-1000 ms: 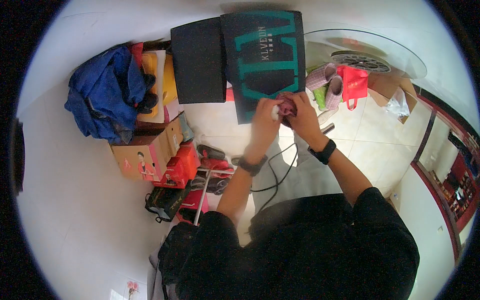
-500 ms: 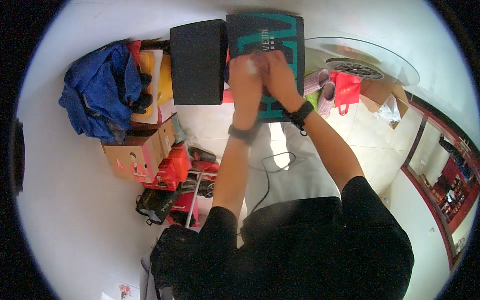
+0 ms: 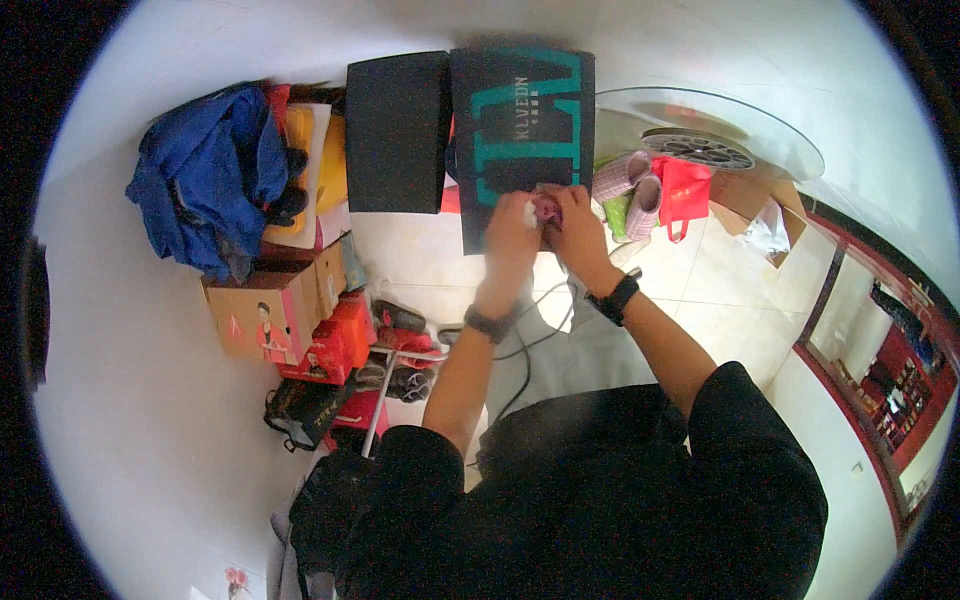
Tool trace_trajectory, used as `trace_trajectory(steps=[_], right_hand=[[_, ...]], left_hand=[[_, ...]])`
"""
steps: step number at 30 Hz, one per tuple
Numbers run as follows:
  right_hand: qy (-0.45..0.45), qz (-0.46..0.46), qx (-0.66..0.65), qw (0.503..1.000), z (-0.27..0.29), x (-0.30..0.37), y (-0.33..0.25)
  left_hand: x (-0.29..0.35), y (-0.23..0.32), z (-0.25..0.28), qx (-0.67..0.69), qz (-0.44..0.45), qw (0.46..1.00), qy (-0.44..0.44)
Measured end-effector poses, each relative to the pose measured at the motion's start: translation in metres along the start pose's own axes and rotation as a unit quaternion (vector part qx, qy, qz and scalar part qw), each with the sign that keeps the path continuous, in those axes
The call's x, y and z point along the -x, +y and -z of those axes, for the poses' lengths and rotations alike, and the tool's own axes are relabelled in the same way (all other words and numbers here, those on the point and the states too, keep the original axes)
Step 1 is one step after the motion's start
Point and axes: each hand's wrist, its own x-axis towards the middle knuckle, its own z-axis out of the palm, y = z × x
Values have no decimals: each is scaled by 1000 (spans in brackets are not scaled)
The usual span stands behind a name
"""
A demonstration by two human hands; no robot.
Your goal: The person applies a substance from a tube to a wall seam and wipes it with a cloth, then moves several cardboard boxes on the floor before returning to the wall seam with the cloth and tube.
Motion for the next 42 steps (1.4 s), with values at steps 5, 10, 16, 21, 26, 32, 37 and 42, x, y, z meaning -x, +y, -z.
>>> trace_trajectory(steps=[5,10,16,21,26,32,37,42], right_hand=[[-64,74,-27,995,-20,2,-9],[-90,149,-17,985,-20,-30,0],[-55,208,-31,976,14,-69,39],[-50,210,-34,976,52,-73,72],[-124,168,-20,978,97,-34,113],[-204,215,-54,954,130,45,119],[-226,204,-69,950,135,106,101],[-259,174,-66,948,145,168,74]], left_hand=[[19,-14,35,-18,28,999,-3],[2,-7,22,-42,84,993,64],[-26,21,-33,-20,45,983,179],[-35,54,-72,-57,92,984,141],[10,91,-87,-35,59,997,25],[102,126,-92,-32,59,998,-9],[161,139,-73,-1,84,996,0],[217,137,-54,7,28,1000,-4]])
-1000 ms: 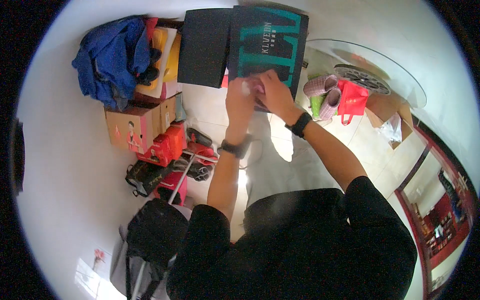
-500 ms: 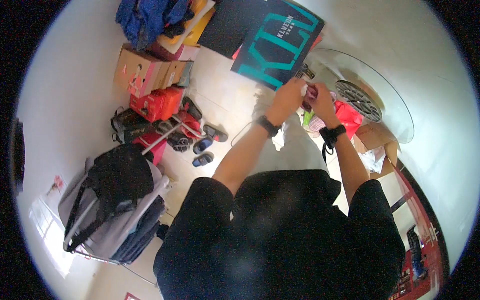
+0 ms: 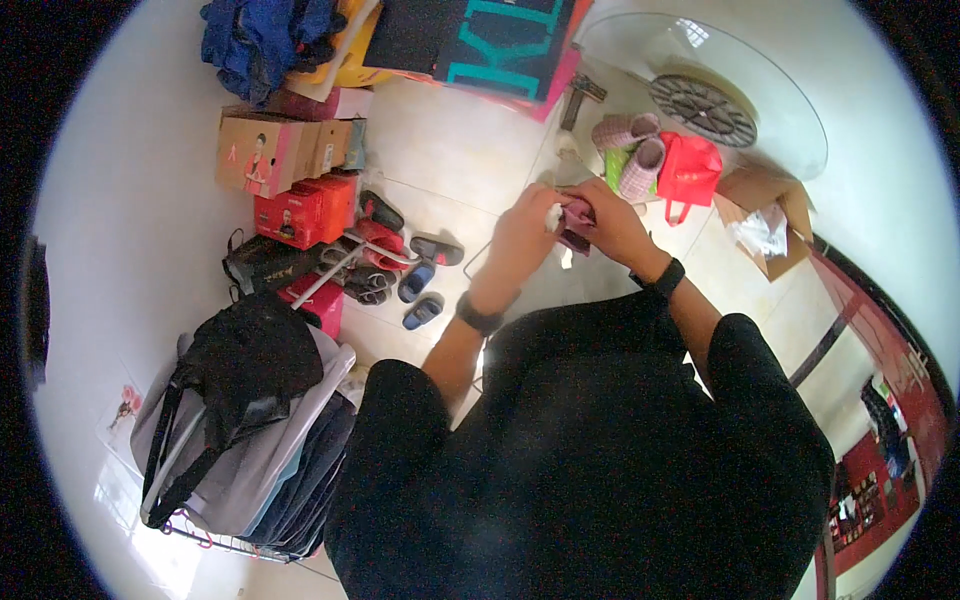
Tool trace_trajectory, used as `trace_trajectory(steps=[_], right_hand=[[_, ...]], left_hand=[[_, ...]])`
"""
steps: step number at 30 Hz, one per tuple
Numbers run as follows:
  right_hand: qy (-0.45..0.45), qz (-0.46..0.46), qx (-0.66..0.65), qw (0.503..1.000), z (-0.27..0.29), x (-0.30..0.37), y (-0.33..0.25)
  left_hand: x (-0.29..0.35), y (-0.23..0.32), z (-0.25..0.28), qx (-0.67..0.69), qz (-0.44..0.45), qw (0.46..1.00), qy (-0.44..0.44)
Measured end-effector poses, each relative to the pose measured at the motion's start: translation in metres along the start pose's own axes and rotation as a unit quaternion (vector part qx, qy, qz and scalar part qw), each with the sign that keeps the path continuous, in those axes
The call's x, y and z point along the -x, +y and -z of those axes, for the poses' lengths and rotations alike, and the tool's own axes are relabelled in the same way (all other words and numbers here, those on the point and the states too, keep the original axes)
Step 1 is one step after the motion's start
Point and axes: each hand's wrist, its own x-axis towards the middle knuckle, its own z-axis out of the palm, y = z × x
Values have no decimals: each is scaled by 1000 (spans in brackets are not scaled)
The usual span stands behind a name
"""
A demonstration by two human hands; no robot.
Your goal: The person applies a substance from a tube to a wall seam and wipes it with a cloth, then moves several cardboard boxes on the floor before returning to the wall seam with the cloth and tube.
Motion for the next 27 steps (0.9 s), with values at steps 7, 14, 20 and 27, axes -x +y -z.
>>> trace_trajectory(steps=[7,14,20,27], right_hand=[[-37,5,38,999,-12,47,-20],[10,27,95,995,10,88,-14],[35,16,141,989,80,134,1],[252,100,167,948,228,235,54]], left_hand=[[55,8,6,-18,-68,997,-27],[60,46,-18,-28,-113,993,-26],[46,106,-70,-38,-162,986,-31],[-10,250,-218,-43,-278,959,29]])
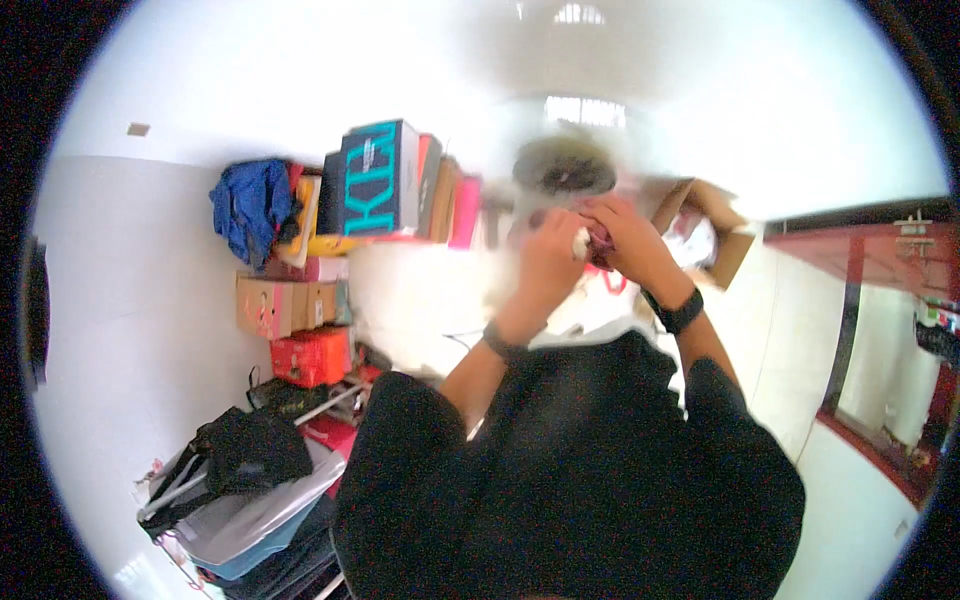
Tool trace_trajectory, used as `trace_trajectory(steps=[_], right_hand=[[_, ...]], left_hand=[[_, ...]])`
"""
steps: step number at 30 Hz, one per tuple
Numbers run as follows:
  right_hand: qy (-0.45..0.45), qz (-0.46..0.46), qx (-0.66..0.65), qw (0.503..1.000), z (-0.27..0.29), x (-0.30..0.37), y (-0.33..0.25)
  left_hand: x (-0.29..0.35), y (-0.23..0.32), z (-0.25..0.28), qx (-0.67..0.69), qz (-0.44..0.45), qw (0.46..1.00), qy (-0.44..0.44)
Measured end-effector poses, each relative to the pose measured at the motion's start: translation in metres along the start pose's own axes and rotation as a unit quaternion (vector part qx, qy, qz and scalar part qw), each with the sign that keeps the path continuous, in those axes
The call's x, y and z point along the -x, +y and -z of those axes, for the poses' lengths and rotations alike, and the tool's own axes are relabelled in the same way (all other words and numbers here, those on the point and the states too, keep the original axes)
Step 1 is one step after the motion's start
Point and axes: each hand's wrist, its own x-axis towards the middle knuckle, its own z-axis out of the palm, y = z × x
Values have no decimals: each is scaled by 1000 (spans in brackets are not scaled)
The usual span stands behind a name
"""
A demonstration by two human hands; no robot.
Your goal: The person applies a substance from a tube to a wall seam and wipes it with a cloth, then moves several cardboard boxes on the floor before returning to the wall seam with the cloth and tube.
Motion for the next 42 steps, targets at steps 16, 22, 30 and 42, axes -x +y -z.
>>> trace_trajectory(steps=[16,22,30,42], right_hand=[[372,-77,-127,916,286,80,170],[416,72,-26,906,349,26,162],[458,132,2,879,355,-74,184],[552,166,90,812,372,-90,174]], left_hand=[[-208,232,-222,76,-202,976,-43],[-277,262,-203,84,-312,939,122],[-354,233,-190,7,-348,911,220],[-377,261,-179,37,-375,898,227]])
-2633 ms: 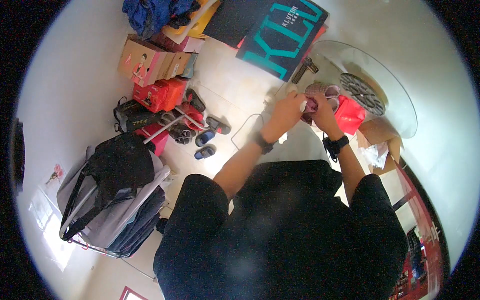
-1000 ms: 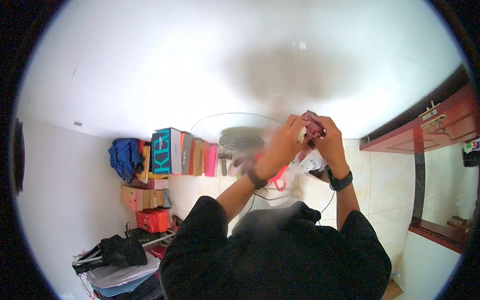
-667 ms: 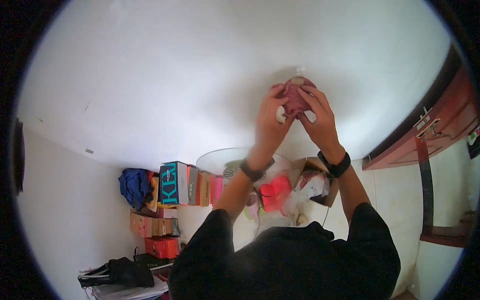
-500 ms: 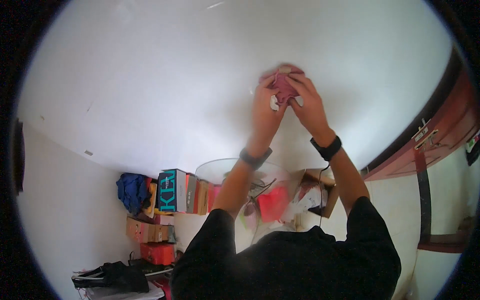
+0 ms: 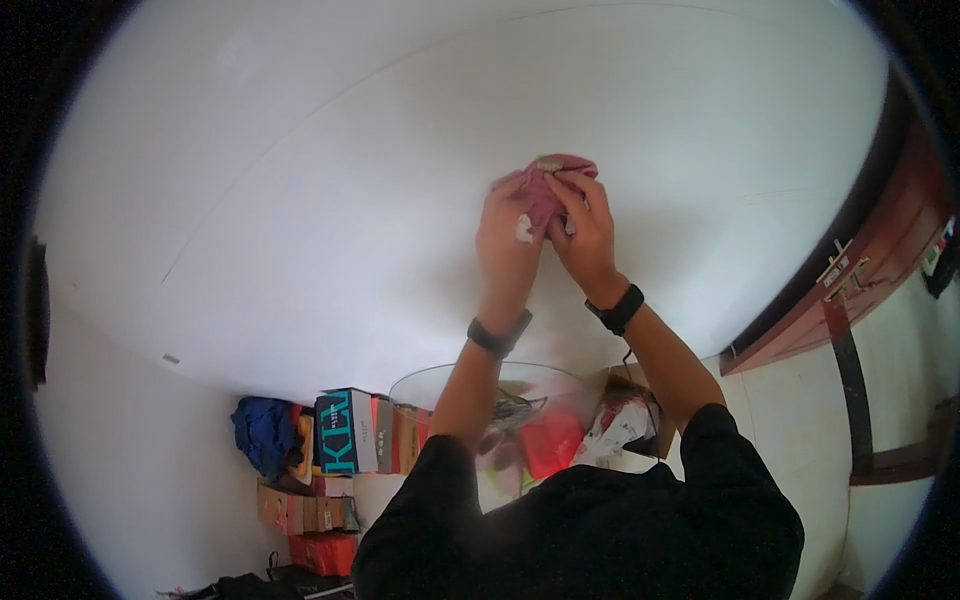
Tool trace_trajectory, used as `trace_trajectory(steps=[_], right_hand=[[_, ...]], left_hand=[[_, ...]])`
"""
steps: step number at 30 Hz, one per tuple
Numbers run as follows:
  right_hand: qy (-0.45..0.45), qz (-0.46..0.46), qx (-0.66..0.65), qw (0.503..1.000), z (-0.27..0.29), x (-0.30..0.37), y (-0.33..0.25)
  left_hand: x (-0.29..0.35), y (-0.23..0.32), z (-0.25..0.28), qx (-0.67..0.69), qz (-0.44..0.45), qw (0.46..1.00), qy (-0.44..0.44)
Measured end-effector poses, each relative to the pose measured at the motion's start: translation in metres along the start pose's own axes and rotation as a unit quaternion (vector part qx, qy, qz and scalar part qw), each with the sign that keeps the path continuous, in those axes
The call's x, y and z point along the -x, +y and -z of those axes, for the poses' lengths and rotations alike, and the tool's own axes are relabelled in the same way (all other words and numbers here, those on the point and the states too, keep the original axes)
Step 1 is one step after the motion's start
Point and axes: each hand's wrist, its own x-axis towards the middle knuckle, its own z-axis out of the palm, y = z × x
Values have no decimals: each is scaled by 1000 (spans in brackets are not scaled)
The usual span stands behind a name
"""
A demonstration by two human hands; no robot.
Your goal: The person applies a substance from a tube to a wall seam and wipes it with a cloth, then moves several cardboard boxes on the floor before returning to the wall seam with the cloth and tube.
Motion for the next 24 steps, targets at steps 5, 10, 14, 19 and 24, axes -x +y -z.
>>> trace_trajectory(steps=[5,10,14,19,24], right_hand=[[4,30,87,996,17,2,23],[9,-38,30,999,2,57,34],[-13,-71,5,997,-7,71,21],[7,-94,-54,994,-17,24,-11],[23,-1,-14,1000,-7,-41,-13]], left_hand=[[-5,7,-13,35,-12,998,-42],[40,-15,-14,31,-19,999,-37],[57,-18,3,43,48,995,-70],[25,-6,20,28,57,997,-44],[-32,2,14,47,-46,997,51]])
